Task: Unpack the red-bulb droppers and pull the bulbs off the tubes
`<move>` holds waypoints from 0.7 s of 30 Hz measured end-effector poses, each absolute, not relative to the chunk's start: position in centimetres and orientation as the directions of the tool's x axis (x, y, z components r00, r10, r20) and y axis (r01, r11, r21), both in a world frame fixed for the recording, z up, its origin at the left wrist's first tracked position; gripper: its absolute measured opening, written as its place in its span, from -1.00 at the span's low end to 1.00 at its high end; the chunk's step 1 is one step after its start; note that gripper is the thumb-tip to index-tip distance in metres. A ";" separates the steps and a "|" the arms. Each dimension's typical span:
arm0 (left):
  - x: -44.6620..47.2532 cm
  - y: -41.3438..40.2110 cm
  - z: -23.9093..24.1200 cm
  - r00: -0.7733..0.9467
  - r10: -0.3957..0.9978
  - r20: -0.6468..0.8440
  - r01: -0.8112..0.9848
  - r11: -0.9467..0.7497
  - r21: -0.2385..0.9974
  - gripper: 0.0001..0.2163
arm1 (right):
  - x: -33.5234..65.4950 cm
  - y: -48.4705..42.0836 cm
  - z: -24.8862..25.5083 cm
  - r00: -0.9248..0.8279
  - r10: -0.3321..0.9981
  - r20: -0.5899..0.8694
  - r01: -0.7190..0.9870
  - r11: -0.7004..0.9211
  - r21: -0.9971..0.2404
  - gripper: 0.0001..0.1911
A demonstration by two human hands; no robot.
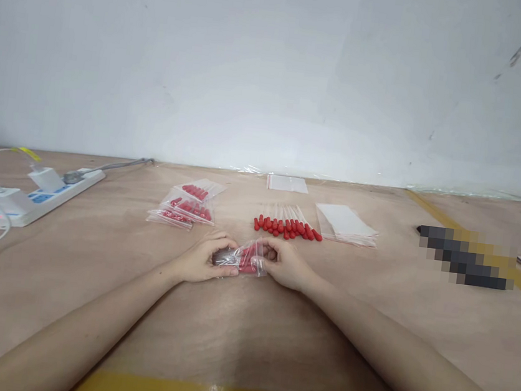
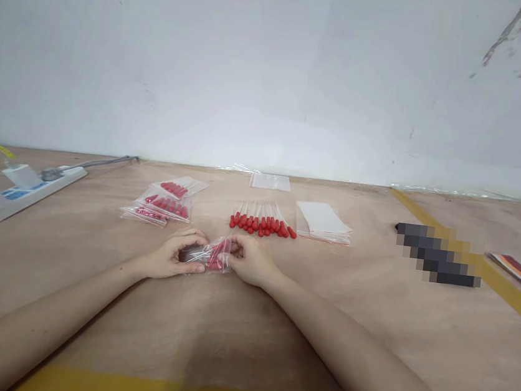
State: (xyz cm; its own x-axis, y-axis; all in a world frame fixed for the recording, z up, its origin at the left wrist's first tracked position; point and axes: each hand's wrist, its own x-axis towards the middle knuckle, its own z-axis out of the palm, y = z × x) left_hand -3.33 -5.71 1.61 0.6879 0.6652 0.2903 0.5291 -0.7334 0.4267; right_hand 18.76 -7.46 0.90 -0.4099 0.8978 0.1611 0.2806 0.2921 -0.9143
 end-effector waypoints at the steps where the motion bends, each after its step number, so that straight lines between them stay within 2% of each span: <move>1: -3.3 -5.7 1.6 0.689 0.665 0.287 0.528 -0.732 0.430 -0.63 | 18.7 -7.5 1.0 -0.399 0.900 0.177 0.333 0.322 -0.886 -0.83; 5: -3.3 -5.8 1.7 0.673 0.685 0.281 0.553 -0.717 0.424 -0.61 | 18.5 -7.6 1.0 -0.312 0.921 0.231 0.445 0.357 -0.821 -0.92; 8: -3.3 -5.9 1.7 0.663 0.697 0.273 0.568 -0.706 0.423 -0.59 | 18.4 -7.5 0.6 -0.336 0.928 0.163 0.373 0.290 -0.881 -0.83; 11: -3.3 -5.9 1.8 0.655 0.705 0.273 0.570 -0.697 0.434 -0.56 | 18.4 -7.2 0.2 -0.392 0.913 0.114 0.341 0.259 -0.903 -0.87; 13: -3.3 -5.9 1.7 0.646 0.711 0.275 0.572 -0.691 0.442 -0.53 | 18.3 -7.1 0.0 -0.385 0.914 0.128 0.351 0.273 -0.896 -0.91; 17: -3.4 -5.9 1.5 0.641 0.707 0.299 0.567 -0.698 0.437 -0.49 | 18.3 -7.1 -0.2 -0.355 0.920 0.164 0.348 0.293 -0.891 -0.84; 21: -3.4 -5.9 1.5 0.660 0.689 0.299 0.552 -0.714 0.430 -0.49 | 18.2 -7.0 -0.5 -0.369 0.919 0.137 0.320 0.264 -0.910 -0.78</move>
State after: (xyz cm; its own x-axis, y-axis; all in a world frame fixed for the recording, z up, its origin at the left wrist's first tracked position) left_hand -3.40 -5.92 1.50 0.6599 0.6895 0.2986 0.5519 -0.7145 0.4300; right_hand 18.22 -6.97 -0.49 -0.3690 0.9193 0.1369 0.3198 0.2639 -0.9100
